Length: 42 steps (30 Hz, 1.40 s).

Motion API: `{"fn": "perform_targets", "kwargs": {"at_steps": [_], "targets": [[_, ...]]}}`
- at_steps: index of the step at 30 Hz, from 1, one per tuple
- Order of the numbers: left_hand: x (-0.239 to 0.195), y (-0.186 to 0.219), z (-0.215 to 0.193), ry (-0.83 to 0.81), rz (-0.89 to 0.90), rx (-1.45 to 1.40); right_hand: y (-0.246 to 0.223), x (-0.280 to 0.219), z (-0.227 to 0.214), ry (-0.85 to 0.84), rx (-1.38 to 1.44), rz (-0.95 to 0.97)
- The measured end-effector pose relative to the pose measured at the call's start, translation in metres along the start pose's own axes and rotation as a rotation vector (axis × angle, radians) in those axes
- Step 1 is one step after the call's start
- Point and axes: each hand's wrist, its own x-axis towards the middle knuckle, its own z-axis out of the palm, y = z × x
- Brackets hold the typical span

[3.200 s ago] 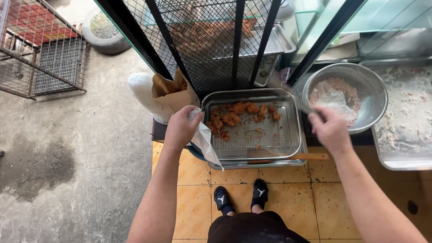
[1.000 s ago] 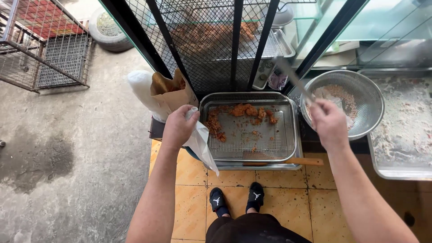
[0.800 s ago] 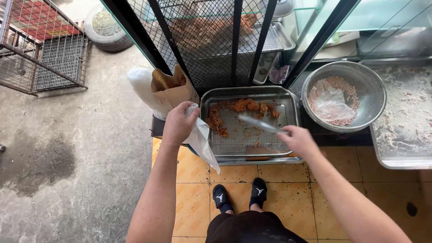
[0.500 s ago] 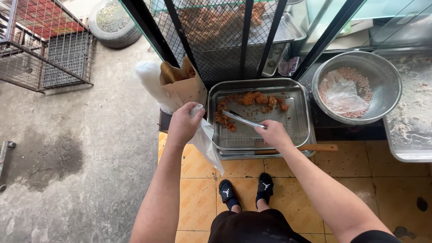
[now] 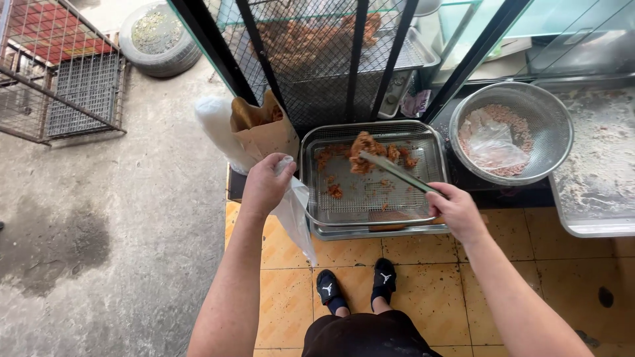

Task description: The person uses tongs to transfer fried chicken from a wire basket into a paper bag, and then uses a large strainer to remove french fries from a pot of oil.

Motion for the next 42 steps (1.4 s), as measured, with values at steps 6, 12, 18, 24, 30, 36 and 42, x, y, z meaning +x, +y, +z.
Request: {"fn": "perform_targets", "kwargs": {"at_steps": [6, 12, 18, 24, 30, 36, 42], "targets": [[0.013, 0.012, 0.02, -0.004, 0.066, -0.005, -0.033, -0.015, -0.059, 0.049, 0.337, -0.188], [0.014, 0.029, 0.029, 0.005, 0.02, -0.026, -0.188, -0.026, -0.022, 0.149, 0.379, -0.306], [0.005, 0.038, 0.031, 0.03, -0.044, -0.044, -0.281, 0.099, 0.01, 0.17, 0.417, -0.381], [-0.007, 0.034, 0.029, 0.073, -0.072, -0.057, -0.324, 0.209, 0.037, 0.165, 0.424, -0.231], [-0.005, 0.025, 0.028, 0.09, -0.06, -0.043, -0.309, 0.152, 0.027, 0.158, 0.275, -0.294], [0.01, 0.017, 0.026, 0.07, -0.011, -0.046, -0.192, 0.031, -0.012, 0.292, -0.205, -0.425], [0.016, 0.027, 0.024, 0.018, -0.023, -0.018, -0.057, 0.022, -0.045, 0.115, -0.907, -0.424]]}}
